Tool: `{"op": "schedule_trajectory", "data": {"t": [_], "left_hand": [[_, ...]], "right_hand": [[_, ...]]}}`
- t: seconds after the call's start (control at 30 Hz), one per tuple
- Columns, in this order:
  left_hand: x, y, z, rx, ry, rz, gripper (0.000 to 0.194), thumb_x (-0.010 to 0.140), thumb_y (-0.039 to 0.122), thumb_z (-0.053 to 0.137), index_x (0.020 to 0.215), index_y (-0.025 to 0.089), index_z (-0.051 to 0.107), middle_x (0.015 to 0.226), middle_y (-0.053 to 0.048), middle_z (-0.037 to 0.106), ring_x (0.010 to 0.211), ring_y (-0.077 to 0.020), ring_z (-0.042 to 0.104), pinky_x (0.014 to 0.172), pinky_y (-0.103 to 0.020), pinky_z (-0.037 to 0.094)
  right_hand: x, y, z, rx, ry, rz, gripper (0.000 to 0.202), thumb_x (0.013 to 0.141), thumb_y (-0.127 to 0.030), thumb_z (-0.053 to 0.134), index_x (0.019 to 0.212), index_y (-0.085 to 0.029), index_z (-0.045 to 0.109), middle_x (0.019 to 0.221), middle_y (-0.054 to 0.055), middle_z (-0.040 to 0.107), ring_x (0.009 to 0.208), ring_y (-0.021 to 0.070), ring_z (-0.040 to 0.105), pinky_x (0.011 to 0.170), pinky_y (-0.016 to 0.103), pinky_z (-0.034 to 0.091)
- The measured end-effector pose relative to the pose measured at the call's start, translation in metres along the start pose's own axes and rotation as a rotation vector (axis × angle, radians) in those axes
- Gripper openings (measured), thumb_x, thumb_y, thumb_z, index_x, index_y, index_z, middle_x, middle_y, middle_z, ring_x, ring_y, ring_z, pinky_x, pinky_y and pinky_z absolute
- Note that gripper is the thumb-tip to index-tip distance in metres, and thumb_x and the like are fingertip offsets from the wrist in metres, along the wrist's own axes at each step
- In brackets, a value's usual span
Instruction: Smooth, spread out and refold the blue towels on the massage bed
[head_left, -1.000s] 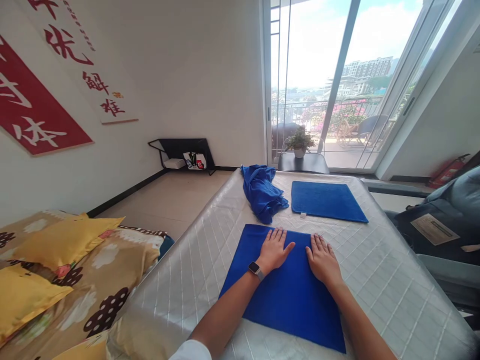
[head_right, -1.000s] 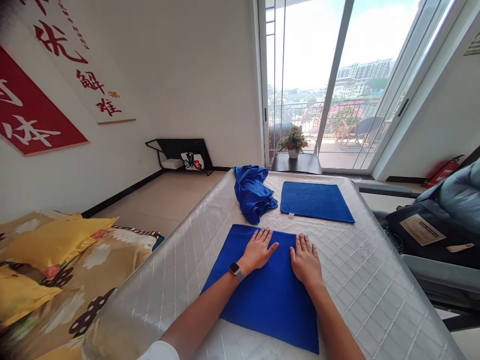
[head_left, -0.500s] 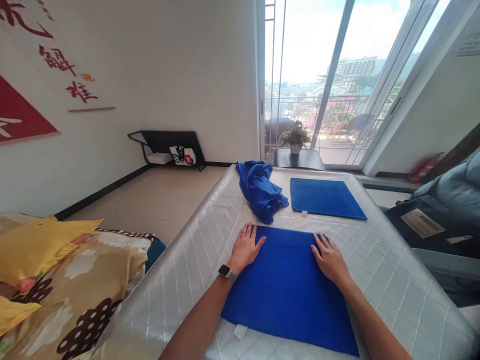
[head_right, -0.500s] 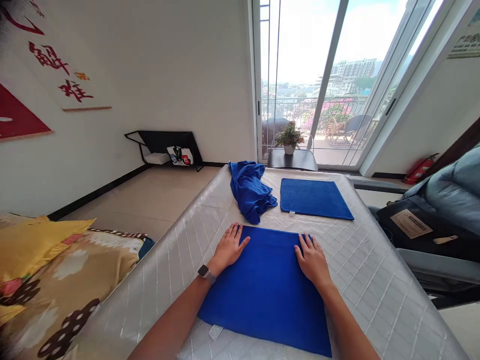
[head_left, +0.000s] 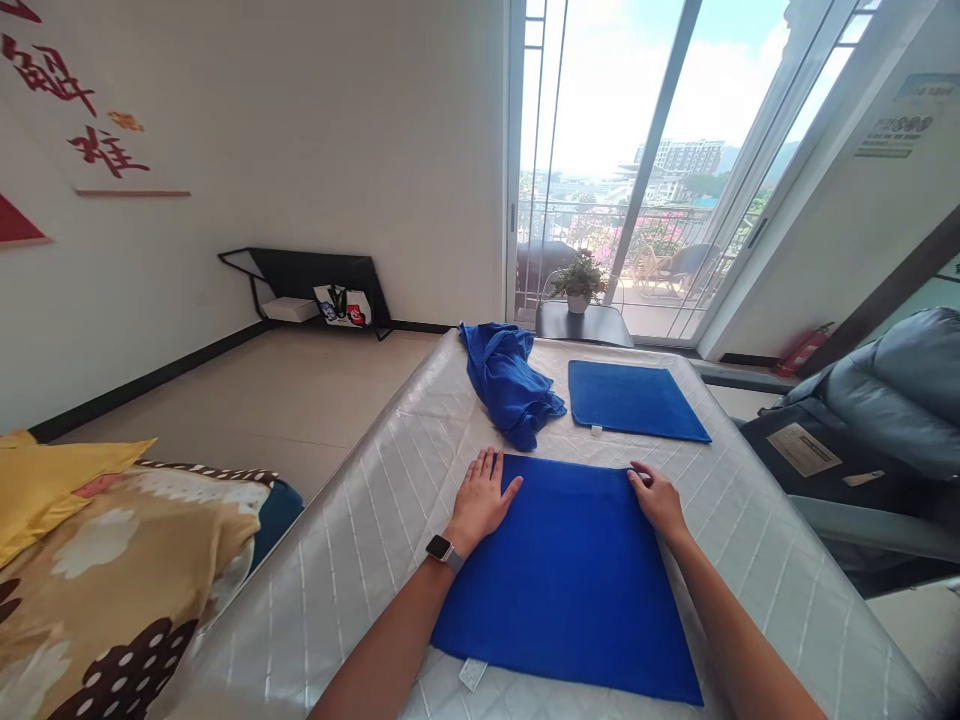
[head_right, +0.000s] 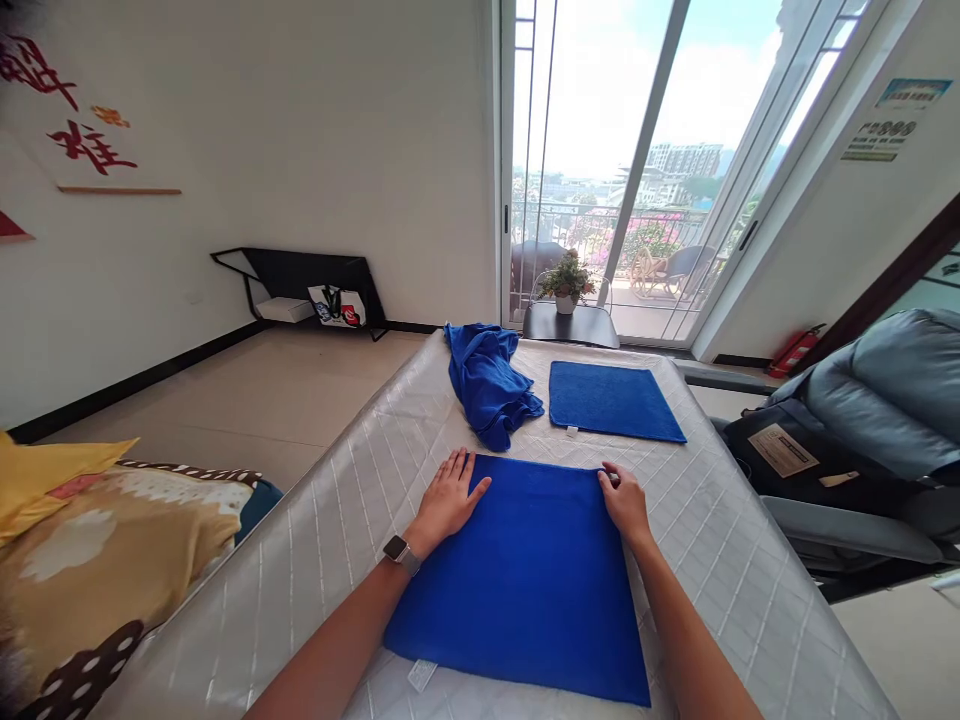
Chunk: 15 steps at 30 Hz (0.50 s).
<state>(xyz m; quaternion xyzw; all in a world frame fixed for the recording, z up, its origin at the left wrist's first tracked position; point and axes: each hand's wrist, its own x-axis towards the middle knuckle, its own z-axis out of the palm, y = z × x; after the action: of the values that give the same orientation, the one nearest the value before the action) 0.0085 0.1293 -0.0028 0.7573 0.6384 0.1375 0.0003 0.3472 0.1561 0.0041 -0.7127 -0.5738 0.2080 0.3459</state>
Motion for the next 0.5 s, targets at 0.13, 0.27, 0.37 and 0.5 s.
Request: {"op": "schedule_trajectory", "data": {"t": [0.13, 0.27, 0.37, 0.5], "left_hand": [[0.000, -0.001, 0.002, 0.024, 0.004, 0.001, 0.076, 0.101, 0.060, 0.019, 0.150, 0.005, 0.036, 0.156, -0.020, 0.033, 0.147, -0.0311, 0.027, 0.118, -0.049, 0.028], [0.000, -0.002, 0.005, 0.040, 0.026, 0.012, 0.077, 0.101, 0.061, 0.018, 0.149, 0.005, 0.038, 0.156, -0.019, 0.034, 0.146, -0.0306, 0.027, 0.118, -0.048, 0.028], [0.000, -0.002, 0.005, 0.051, 0.024, 0.012, 0.076, 0.101, 0.061, 0.019, 0.150, 0.005, 0.037, 0.157, -0.019, 0.033, 0.147, -0.0302, 0.026, 0.118, -0.048, 0.028], [0.000, -0.002, 0.004, 0.044, 0.002, 0.006, 0.075, 0.101, 0.060, 0.019, 0.151, 0.006, 0.036, 0.157, -0.018, 0.031, 0.147, -0.0298, 0.024, 0.119, -0.049, 0.027]], "right_hand": [[0.008, 0.000, 0.002, 0.028, 0.001, -0.004, 0.047, 0.081, -0.042, 0.047, 0.114, -0.016, 0.069, 0.100, 0.009, 0.073, 0.085, 0.0223, 0.068, 0.079, 0.034, 0.050], [0.006, 0.002, 0.008, 0.016, 0.066, -0.042, 0.044, 0.083, -0.040, 0.045, 0.112, -0.016, 0.068, 0.102, 0.009, 0.071, 0.083, 0.0210, 0.066, 0.079, 0.034, 0.050], [0.002, 0.000, 0.011, -0.037, 0.108, -0.096, 0.040, 0.086, -0.035, 0.043, 0.111, -0.015, 0.067, 0.105, 0.011, 0.070, 0.083, 0.0199, 0.065, 0.084, 0.034, 0.049], [-0.007, -0.005, 0.009, -0.319, 0.177, -0.155, 0.039, 0.093, -0.032, 0.040, 0.116, -0.016, 0.067, 0.115, 0.013, 0.067, 0.103, 0.0260, 0.061, 0.092, 0.039, 0.046]]}}
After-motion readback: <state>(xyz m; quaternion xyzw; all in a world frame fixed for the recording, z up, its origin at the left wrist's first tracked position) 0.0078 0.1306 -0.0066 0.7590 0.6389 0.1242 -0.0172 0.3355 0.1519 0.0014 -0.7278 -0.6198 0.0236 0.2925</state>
